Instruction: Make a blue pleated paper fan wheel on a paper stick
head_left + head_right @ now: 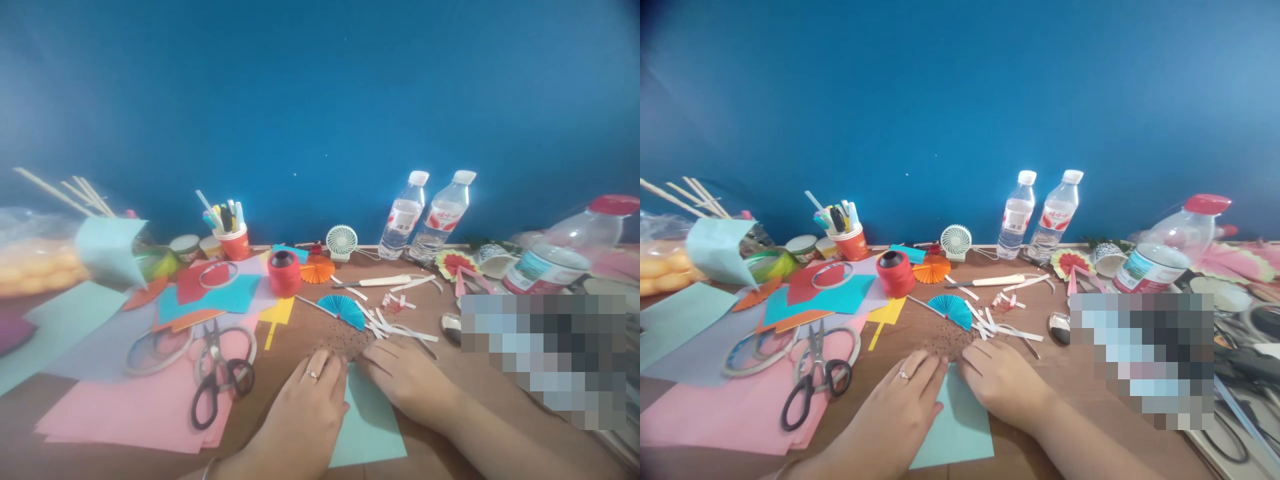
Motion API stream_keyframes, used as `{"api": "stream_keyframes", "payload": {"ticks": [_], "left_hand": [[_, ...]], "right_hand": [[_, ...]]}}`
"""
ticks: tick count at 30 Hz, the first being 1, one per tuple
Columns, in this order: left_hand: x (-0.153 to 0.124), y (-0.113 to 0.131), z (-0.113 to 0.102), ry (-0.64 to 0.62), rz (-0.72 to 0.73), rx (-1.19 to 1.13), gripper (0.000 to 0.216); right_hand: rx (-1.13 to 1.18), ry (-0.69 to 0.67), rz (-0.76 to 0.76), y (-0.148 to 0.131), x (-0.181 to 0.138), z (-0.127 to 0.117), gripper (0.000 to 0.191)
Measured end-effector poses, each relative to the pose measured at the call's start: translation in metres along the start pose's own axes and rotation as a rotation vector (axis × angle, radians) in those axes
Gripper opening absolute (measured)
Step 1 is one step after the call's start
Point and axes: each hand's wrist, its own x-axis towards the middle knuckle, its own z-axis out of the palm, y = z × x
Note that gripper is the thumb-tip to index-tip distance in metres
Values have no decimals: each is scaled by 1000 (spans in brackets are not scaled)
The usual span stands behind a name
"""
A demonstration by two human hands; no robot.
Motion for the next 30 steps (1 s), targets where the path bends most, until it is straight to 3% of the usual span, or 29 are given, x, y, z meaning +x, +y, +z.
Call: {"api": "stream_keyframes", "payload": {"ticks": [12, 30], "left_hand": [[-2, 3, 1, -46, -7, 86, 44], [6, -4, -4, -51, -1, 10, 42]], "right_hand": [[25, -19, 10, -2, 1, -1, 30], [95, -31, 99, -1, -1, -1, 31]]}}
